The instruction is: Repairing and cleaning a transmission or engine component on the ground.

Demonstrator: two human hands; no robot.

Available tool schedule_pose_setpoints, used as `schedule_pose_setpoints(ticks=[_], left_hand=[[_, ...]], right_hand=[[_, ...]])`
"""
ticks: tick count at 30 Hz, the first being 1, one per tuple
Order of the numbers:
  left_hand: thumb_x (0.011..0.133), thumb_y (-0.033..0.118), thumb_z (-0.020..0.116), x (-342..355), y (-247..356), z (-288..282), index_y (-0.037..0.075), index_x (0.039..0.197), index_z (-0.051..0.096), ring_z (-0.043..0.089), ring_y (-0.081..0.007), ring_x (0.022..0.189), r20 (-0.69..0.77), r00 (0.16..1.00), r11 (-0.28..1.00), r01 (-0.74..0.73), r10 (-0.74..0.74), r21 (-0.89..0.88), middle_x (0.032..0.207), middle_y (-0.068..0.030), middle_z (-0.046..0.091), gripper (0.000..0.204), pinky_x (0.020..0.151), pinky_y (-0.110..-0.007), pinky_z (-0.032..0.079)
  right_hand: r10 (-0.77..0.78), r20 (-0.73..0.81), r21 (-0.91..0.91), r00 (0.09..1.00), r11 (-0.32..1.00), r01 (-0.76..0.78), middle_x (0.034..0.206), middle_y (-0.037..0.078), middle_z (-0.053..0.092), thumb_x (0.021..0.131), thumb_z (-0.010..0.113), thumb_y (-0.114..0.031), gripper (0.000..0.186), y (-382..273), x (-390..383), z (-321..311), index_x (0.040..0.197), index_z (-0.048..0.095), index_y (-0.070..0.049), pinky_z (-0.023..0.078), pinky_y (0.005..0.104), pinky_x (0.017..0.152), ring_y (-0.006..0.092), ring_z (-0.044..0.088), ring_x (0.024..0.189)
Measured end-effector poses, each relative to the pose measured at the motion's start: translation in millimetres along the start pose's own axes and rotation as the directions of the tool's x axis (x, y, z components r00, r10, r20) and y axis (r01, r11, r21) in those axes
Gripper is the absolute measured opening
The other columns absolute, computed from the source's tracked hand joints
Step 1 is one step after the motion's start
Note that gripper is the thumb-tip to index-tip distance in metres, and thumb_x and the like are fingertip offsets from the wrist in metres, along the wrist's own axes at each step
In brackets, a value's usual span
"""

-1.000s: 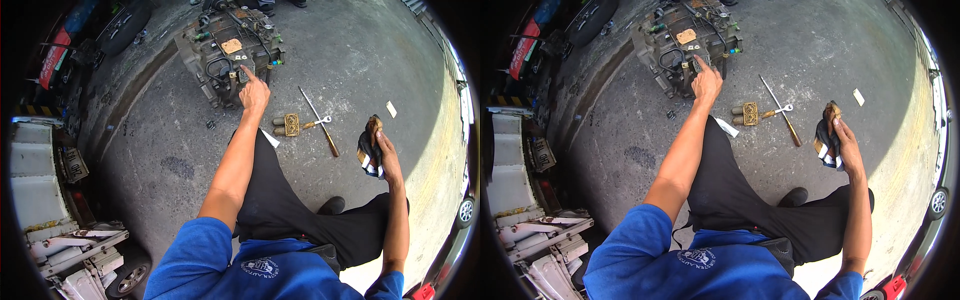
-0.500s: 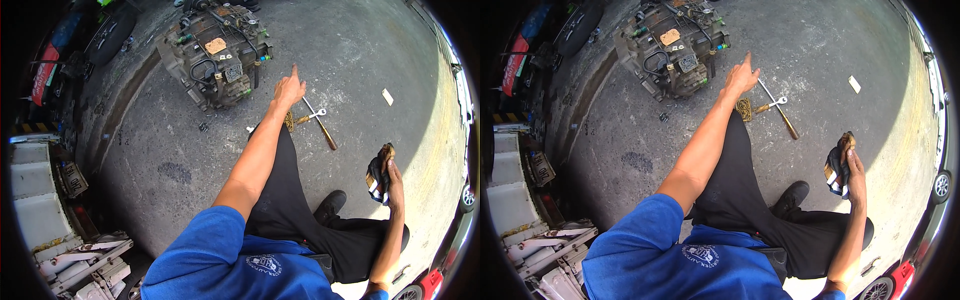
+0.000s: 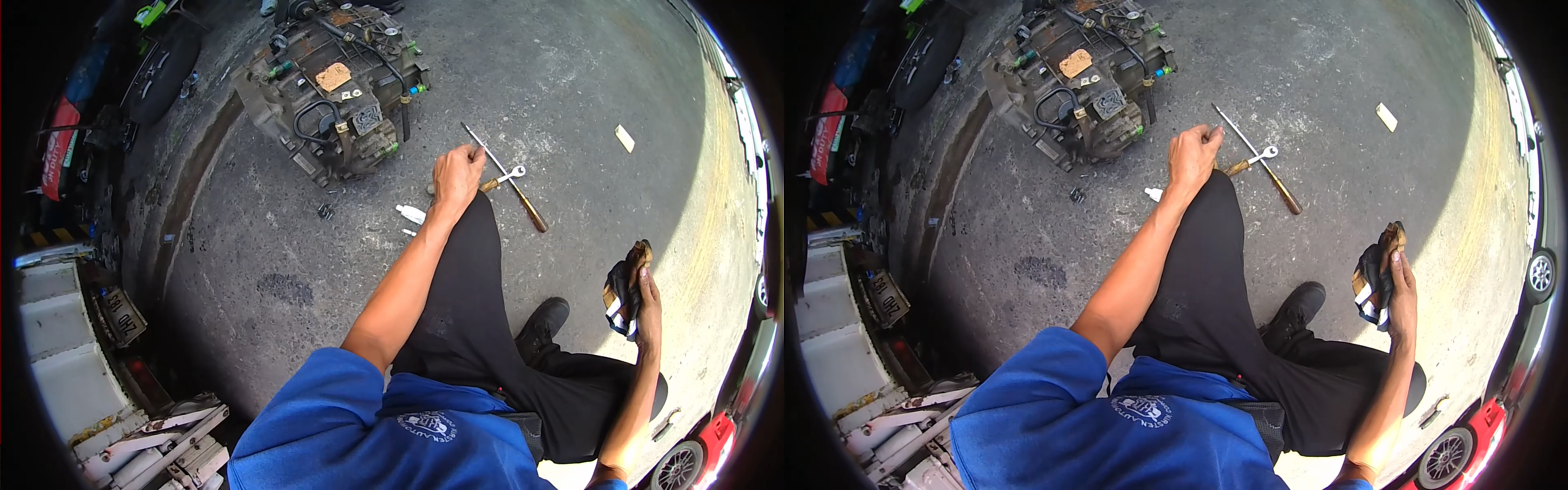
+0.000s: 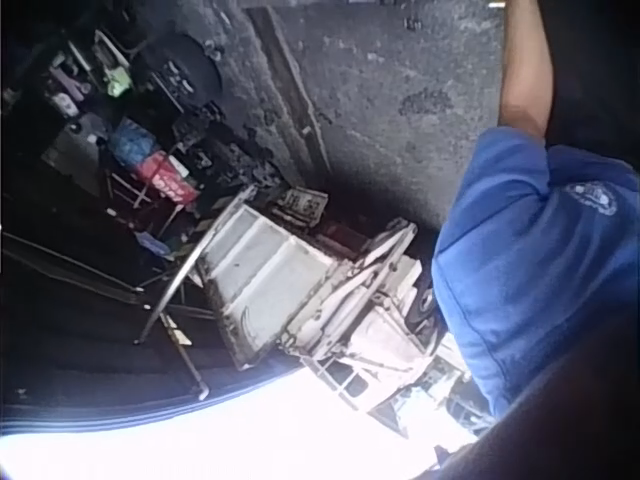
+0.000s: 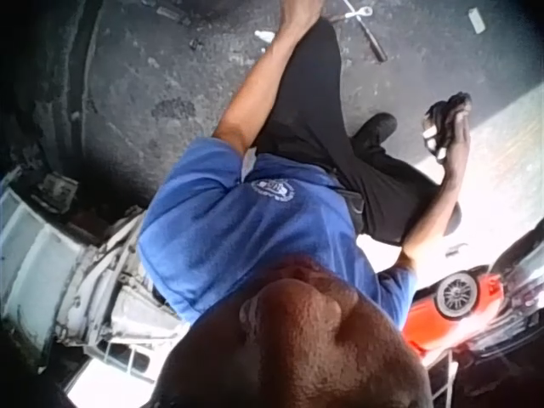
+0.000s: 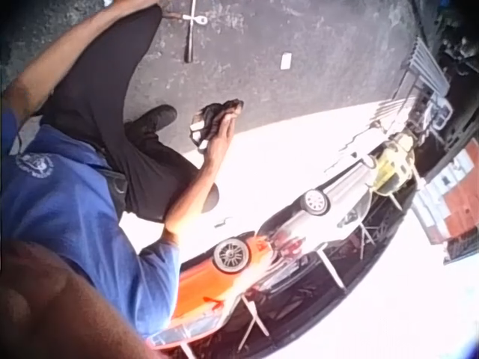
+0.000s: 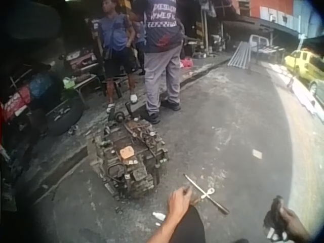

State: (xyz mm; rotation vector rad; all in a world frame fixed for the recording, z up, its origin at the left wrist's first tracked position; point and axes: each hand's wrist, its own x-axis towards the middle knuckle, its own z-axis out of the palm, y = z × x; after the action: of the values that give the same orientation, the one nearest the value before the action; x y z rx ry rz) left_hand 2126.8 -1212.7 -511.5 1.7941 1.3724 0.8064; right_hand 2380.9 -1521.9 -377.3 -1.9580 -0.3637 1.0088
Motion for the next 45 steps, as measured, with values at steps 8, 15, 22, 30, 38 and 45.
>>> schedule_pose_setpoints(ticks=[8,15,22,30,38,45], left_hand=[[0.098,0.06,0.042,-220.5,-135.3,-103.8,-0.007,0.152,0.019,0.031,-0.0413,0.142,0.486,0.549,0.708,0.663,-0.68,0.243,0.152,-0.0316,0.03,0.089,0.117,-0.043,0.027],[0.1,0.062,0.034,-177.9,-74.6,-112.6,0.002,0.152,0.028,0.041,-0.0324,0.138,0.711,0.582,0.099,0.796,-0.394,-0.597,0.154,-0.0199,0.035,0.079,0.115,-0.044,0.03],[0.103,0.055,0.031,-74.5,-13.1,-144.4,0.002,0.151,0.03,0.04,-0.0356,0.138,0.265,0.957,0.485,0.288,-0.116,-0.826,0.153,-0.0232,0.034,0.072,0.112,-0.046,0.036],[0.107,0.047,0.026,-100.2,43.6,-126.0,-0.006,0.145,0.037,0.038,-0.0338,0.139,0.069,0.997,0.901,0.056,-0.029,-0.43,0.147,-0.0232,0.04,0.065,0.115,-0.043,0.029],[0.103,0.046,0.041,50.7,22.5,-269.2,0.003,0.127,0.062,0.035,-0.0421,0.137,-0.543,0.75,0.886,-0.122,0.377,0.447,0.145,-0.0294,0.037,0.053,0.111,-0.048,0.032],[0.099,0.062,0.028,128.8,-26.1,-269.2,0.015,0.15,0.039,0.006,-0.047,0.148,-0.47,0.882,0.658,0.369,-0.025,0.656,0.158,-0.03,0.014,0.07,0.117,-0.061,0.01]], right_hand=[[0.06,-0.049,0.125,0.997,0.991,-0.054,0.138,0.019,0.053,0.099,0.057,-0.043,0.07,12.4,8.6,11.9,0.147,0.037,0.004,0.047,0.0321,0.1,0.0243,0.058,0.121],[-0.019,0.107,0.186,0.994,0.983,-0.001,0.122,0.015,0.063,0.098,0.06,-0.038,0.06,-17.9,42.6,70.0,0.141,0.046,0.002,0.055,0.0279,0.083,0.0183,0.066,0.101],[-0.253,0.275,-0.015,0.927,0.963,0.268,0.11,0.008,0.065,0.101,0.052,-0.043,0.055,-91.9,48.5,185.1,0.136,0.054,-0.001,0.05,0.0258,0.085,0.0112,0.061,0.095],[-0.464,0.615,0.085,0.637,0.842,0.532,0.124,0.013,0.065,0.103,0.05,-0.035,0.046,-79.8,51.2,318.9,0.134,0.056,-0.002,0.047,0.0315,0.095,0.0181,0.062,0.109],[-0.122,0.671,0.255,0.731,0.964,-0.073,0.1,0.009,0.066,0.105,0.041,-0.033,0.044,-41.8,133.8,397.8,0.127,0.059,0.001,0.049,0.028,0.067,0.0131,0.062,0.078],[-0.082,0.566,0.443,0.821,0.87,-0.218,0.097,0.012,0.068,0.102,0.051,-0.029,0.039,-10.0,143.4,472.5,0.114,0.064,0.006,0.048,0.0332,0.078,0.0181,0.061,0.086]])
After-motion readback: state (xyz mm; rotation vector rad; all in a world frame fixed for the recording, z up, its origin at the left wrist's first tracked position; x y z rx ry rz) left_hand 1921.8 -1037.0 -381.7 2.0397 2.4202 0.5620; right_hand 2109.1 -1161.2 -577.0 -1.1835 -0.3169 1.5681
